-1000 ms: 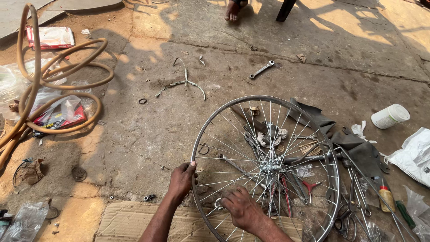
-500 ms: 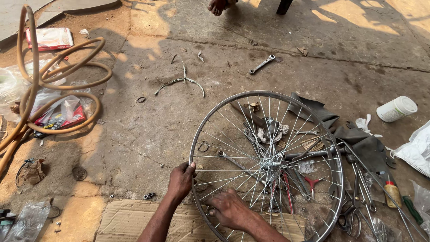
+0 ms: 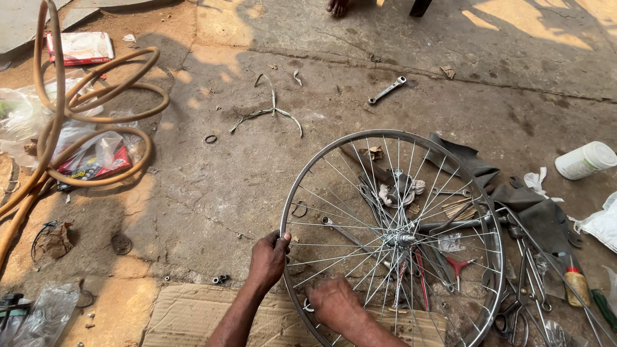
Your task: The person uses a spoke wrench to tighten the nipples on a bicycle wheel rim, working methodically around the wheel to adjust the spokes. The wheel is held steady with one hand while the other turns the tool.
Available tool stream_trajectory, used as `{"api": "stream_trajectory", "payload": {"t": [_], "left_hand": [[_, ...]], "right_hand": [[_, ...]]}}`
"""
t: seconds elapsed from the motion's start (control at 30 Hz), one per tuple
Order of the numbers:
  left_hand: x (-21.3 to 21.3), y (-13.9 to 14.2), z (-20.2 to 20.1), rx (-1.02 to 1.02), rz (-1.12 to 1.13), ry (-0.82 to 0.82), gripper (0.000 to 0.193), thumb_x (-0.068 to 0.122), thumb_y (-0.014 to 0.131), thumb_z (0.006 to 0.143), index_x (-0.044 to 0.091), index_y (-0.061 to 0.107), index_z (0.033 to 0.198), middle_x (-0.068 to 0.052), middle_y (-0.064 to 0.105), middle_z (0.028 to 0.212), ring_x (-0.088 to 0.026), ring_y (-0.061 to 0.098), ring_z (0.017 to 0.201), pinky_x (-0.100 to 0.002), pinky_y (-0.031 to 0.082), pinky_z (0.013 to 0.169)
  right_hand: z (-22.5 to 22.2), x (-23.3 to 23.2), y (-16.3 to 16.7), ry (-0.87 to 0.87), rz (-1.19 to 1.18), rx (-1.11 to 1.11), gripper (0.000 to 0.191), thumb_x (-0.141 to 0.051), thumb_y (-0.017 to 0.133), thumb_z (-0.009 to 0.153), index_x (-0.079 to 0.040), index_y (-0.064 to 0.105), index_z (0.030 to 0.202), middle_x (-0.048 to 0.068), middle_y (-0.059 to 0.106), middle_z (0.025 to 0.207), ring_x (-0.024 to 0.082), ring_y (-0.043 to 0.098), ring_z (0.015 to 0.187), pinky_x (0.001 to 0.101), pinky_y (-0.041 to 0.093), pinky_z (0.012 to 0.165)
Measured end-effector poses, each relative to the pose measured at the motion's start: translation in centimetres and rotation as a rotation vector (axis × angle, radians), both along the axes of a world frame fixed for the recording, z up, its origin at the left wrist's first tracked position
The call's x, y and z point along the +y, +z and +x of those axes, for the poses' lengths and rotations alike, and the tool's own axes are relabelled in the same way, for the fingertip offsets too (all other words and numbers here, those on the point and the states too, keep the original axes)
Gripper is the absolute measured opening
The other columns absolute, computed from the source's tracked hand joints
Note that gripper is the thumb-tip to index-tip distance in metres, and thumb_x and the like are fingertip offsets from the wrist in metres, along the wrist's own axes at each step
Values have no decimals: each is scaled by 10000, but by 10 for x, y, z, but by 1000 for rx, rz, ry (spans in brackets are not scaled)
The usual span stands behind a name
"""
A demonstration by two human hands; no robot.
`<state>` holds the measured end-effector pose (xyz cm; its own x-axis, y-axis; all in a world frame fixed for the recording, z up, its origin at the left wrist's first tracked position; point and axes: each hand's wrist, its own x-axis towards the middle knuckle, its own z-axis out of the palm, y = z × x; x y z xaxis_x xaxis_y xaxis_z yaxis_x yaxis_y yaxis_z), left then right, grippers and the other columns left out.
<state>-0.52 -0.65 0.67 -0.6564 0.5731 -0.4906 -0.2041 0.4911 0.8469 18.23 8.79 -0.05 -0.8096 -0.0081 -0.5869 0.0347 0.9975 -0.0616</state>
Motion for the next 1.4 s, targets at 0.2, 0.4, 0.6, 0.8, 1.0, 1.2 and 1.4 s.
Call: {"api": "stream_trajectory", "payload": {"t": [0.2, 0.4, 0.6, 0.8, 1.0, 1.2, 1.4], "left_hand": [[-2, 2, 0, 41, -17, -27, 491, 401, 581, 1011, 3, 690, 1275, -105, 718, 829, -178, 643, 673, -366, 561, 618], [-2, 1, -5, 31, 18, -20, 477, 385, 603, 1001, -3, 660, 1272, -96, 743, 870, -175, 699, 745, -366, 597, 683], [-3, 2, -5, 12, -44, -34, 486, 399, 586, 1008, -4, 702, 1254, -134, 748, 877, -216, 687, 757, -404, 573, 719], [-3, -1, -5, 49, 45, -33, 470, 402, 576, 1017, -26, 712, 1155, -122, 743, 848, -198, 687, 744, -384, 569, 689], [-2, -4, -5, -18, 22, 5, 429, 380, 601, 1001, 8, 694, 1194, -114, 731, 852, -204, 678, 746, -392, 577, 668], [-4, -5, -5, -31, 18, -8, 467, 360, 602, 1001, -19, 660, 1268, -117, 734, 877, -197, 695, 766, -374, 594, 677], [-3, -4, -5, -26, 15, -13, 430, 368, 598, 996, -5, 687, 1191, -95, 724, 831, -184, 686, 726, -376, 593, 672]], "right_hand": [[12, -2, 32, -350, -509, 381, 158, -40, 698, 782, -50, 682, 939, 131, 701, 995, 226, 679, 928, 568, 430, 1026], [24, 5, 28, -193, -571, 715, 39, -47, 732, 857, -56, 714, 890, 185, 735, 1131, 276, 726, 1056, 513, 550, 964], [18, 17, 11, -217, -320, 759, 120, -46, 723, 914, -21, 701, 1029, 183, 730, 1151, 296, 704, 1046, 444, 561, 947], [-10, 8, 10, -385, -387, 492, 295, -52, 631, 925, -52, 691, 1214, 147, 726, 1110, 267, 683, 1061, 584, 375, 1064], [-36, 3, 25, -470, -366, 204, 284, -281, 506, 1076, -94, 693, 1178, 55, 614, 745, 202, 574, 688, 488, 521, 842], [-41, 11, 29, -552, -396, -52, 293, -276, 623, 978, -38, 711, 1124, 4, 510, 699, 168, 473, 639, 484, 574, 744], [-39, 10, 44, -570, -544, 12, 417, -310, 698, 925, -84, 673, 1275, 117, 731, 1149, 243, 710, 1031, 501, 514, 1062]]}}
